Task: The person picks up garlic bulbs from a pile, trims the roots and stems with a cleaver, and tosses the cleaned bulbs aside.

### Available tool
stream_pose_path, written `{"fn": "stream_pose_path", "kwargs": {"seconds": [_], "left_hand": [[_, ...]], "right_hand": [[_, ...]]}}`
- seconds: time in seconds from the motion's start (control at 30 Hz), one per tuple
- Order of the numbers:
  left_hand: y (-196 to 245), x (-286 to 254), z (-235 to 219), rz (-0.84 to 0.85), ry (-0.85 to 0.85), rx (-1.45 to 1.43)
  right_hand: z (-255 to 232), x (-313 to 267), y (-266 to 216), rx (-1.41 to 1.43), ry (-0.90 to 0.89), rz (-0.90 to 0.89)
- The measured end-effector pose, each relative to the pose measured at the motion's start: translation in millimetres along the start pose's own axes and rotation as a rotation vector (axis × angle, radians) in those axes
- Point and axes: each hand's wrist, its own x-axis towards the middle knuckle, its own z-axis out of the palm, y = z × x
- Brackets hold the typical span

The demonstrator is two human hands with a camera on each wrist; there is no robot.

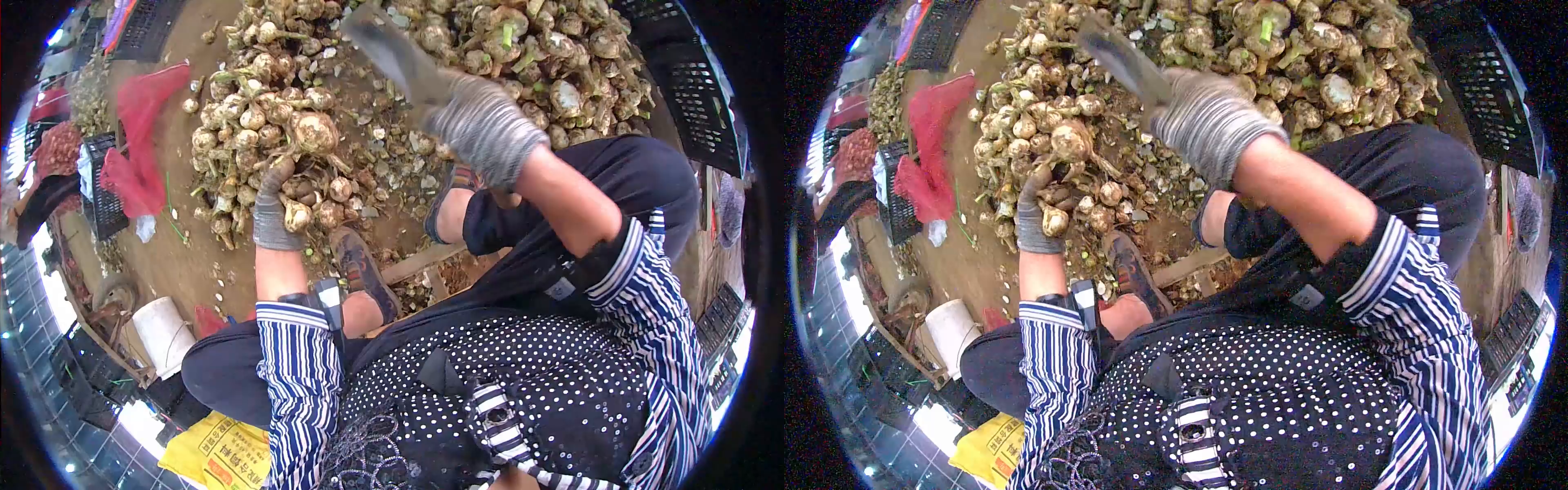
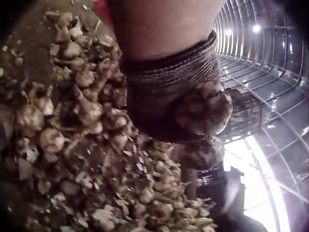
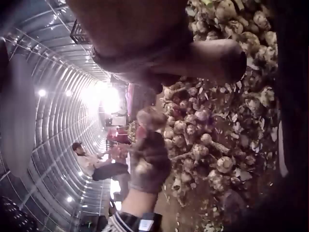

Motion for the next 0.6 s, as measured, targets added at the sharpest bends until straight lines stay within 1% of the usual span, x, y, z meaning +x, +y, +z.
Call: {"fn": "stream_pose_path", "kwargs": {"seconds": [0.03,0.07,0.1,0.13,0.17,0.2,0.23,0.27,0.3,0.33,0.37,0.4,0.43,0.47,0.5,0.53,0.57,0.6], "left_hand": [[3,-3,9,-0.01,-0.204,-0.1],[3,-10,18,0.037,-0.219,-0.048],[1,-26,47,0.084,-0.232,0.007],[-4,-40,69,0.164,-0.171,0.039],[-8,-47,81,0.2,-0.151,0.075],[-11,-46,83,0.203,-0.145,0.153],[-14,-45,84,0.205,-0.136,0.23],[-5,-66,109,0.185,-0.215,0.434],[-6,-70,113,0.287,-0.182,0.682],[-5,-76,114,0.35,-0.191,0.892],[-3,-81,115,0.412,-0.197,1.103],[1,-86,118,0.344,-0.116,1.285],[-2,-85,116,0.343,-0.111,1.291],[-9,-80,113,0.43,-0.117,1.29],[-14,-76,117,0.517,-0.126,1.287],[-17,-75,126,0.472,-0.141,1.152],[-20,-71,128,0.472,-0.147,1.156],[-25,-67,126,0.519,-0.099,1.11]], "right_hand": [[1,0,-2,-0.04,-0.048,0.049],[-2,-6,-6,-0.078,-0.076,-0.027],[4,-5,-2,-0.019,-0.1,-0.039],[-2,-10,-12,0.065,-0.19,0.036],[-7,-15,-21,0.15,-0.282,0.111],[-3,-12,-17,0.16,-0.305,0.055],[-1,-10,-13,0.165,-0.301,0.043],[1,-10,-8,0.277,-0.297,0.069],[-2,-11,-11,0.389,-0.295,0.099],[-10,-15,-11,0.293,-0.239,0.011],[-16,-20,-14,0.295,-0.237,0.007],[-22,-26,-21,0.35,-0.232,0.011],[-24,-30,-24,0.408,-0.228,0.015],[-22,-30,-24,0.27,-0.197,-0.049],[-17,-29,-22,0.278,-0.197,-0.052],[-9,-28,-20,0.213,-0.171,-0.117],[-5,-29,-19,0.144,-0.143,-0.179],[-11,-33,-26,0.114,-0.156,-0.126]]}}
